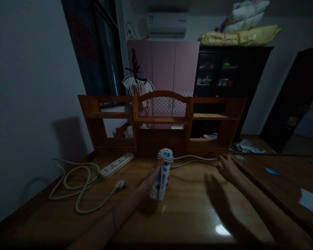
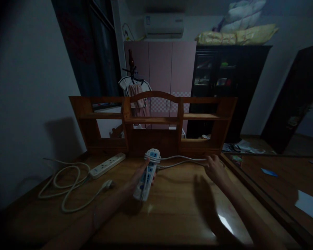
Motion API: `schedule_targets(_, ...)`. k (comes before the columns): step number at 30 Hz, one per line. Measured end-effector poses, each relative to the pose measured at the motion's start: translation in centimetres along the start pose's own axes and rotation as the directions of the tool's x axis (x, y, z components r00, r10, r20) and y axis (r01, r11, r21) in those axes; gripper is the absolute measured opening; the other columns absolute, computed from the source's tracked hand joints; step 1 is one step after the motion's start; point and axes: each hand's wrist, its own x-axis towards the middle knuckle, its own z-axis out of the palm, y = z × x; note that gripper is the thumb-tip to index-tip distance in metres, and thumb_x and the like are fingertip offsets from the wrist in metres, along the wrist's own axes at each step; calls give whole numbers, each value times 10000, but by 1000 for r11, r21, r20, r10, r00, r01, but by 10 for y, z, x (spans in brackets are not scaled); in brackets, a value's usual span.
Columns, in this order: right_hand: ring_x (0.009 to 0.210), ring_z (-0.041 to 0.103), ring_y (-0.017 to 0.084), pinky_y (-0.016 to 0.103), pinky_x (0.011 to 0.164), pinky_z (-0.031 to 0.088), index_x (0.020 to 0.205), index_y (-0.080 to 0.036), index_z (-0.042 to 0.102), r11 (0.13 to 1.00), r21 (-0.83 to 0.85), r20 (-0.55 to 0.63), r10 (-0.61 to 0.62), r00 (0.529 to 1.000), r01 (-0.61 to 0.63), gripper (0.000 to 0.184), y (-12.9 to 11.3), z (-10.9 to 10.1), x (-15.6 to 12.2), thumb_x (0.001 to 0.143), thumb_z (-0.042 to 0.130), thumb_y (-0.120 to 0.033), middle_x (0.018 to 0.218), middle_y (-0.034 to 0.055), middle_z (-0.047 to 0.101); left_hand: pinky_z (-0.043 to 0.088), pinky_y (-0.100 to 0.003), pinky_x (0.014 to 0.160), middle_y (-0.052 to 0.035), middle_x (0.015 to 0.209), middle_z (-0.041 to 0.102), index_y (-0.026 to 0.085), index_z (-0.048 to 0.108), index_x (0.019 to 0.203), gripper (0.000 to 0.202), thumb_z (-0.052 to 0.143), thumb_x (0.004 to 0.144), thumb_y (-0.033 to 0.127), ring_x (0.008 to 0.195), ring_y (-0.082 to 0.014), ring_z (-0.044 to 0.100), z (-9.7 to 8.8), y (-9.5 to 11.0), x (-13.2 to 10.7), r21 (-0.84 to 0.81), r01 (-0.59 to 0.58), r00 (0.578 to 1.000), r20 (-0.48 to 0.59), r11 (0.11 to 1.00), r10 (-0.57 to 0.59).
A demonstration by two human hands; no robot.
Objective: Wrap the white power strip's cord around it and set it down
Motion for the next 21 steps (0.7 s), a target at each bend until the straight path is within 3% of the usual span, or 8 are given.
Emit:
schedule_targets(3,873,641,314,404,676,495,1359,-82,445,998,-60,76,19,997,-14,568,-5,14,-9,797,502,-144,1238,268,506,470,-244,411,-38,607,650,156,593,863,661,573,671,788,442,-166,609,1,-18,10,60,34,996,80,998,-39)
schedule_targets(6,823,662,320,395,642,492,1510,-114,202,985,-154,224,-36,974,72,820,-38,9,-2,769,546,-184,1316,286,474,496,-269,428,-42,619,651,161,590,917,676,546,685,795,461,-185,623,-3,-33,18,52,29,988,151,998,-36)
schedule_targets(10,770,666,316,407,584,501,1538,-149,108,973,-207,123,-80,989,105,848,-102,-1,16,806,530,-221,1518,290,210,507,-272,439,-63,651,654,144,605,916,681,523,712,788,479,-186,629,-12,-39,24,19,57,983,174,998,-60)
schedule_targets(13,1163,522,399,499,848,484,1518,-208,231,962,-135,-26,-241,970,236,734,-139,13,26,847,527,-230,1561,175,192,522,-275,461,-76,681,663,136,618,952,641,484,784,740,498,-178,631,-18,-39,24,6,49,975,218,999,-49)
schedule_targets(15,1346,335,388,559,1025,352,1488,-232,312,934,-92,-61,-351,934,345,668,-150,33,29,854,522,-201,1575,121,179,522,-280,448,-75,672,664,139,620,972,607,468,819,706,488,-179,626,-19,-38,22,26,30,971,238,999,-36)
schedule_targets(17,1406,248,339,565,1107,241,1468,-222,348,892,-8,-58,-452,890,452,627,-151,55,29,862,505,-188,1567,110,216,516,-278,437,-72,665,662,141,623,979,571,476,837,674,489,-184,627,-18,-36,18,66,4,965,263,998,-21)
schedule_targets(19,1374,329,300,543,1127,229,1415,-218,428,822,165,-39,-547,836,545,543,-148,72,26,877,492,-211,1503,114,365,505,-266,439,-68,675,663,143,629,977,538,507,838,647,496,-179,626,-17,-33,13,112,-30,954,299,993,-4)
schedule_targets(21,1236,498,281,492,1084,331,1273,-235,568,743,429,6,-571,821,514,391,-145,80,23,890,493,-251,1339,102,555,496,-247,455,-62,699,666,147,637,983,517,547,825,631,509,-164,622,-14,-30,7,144,-76,948,317,987,27)
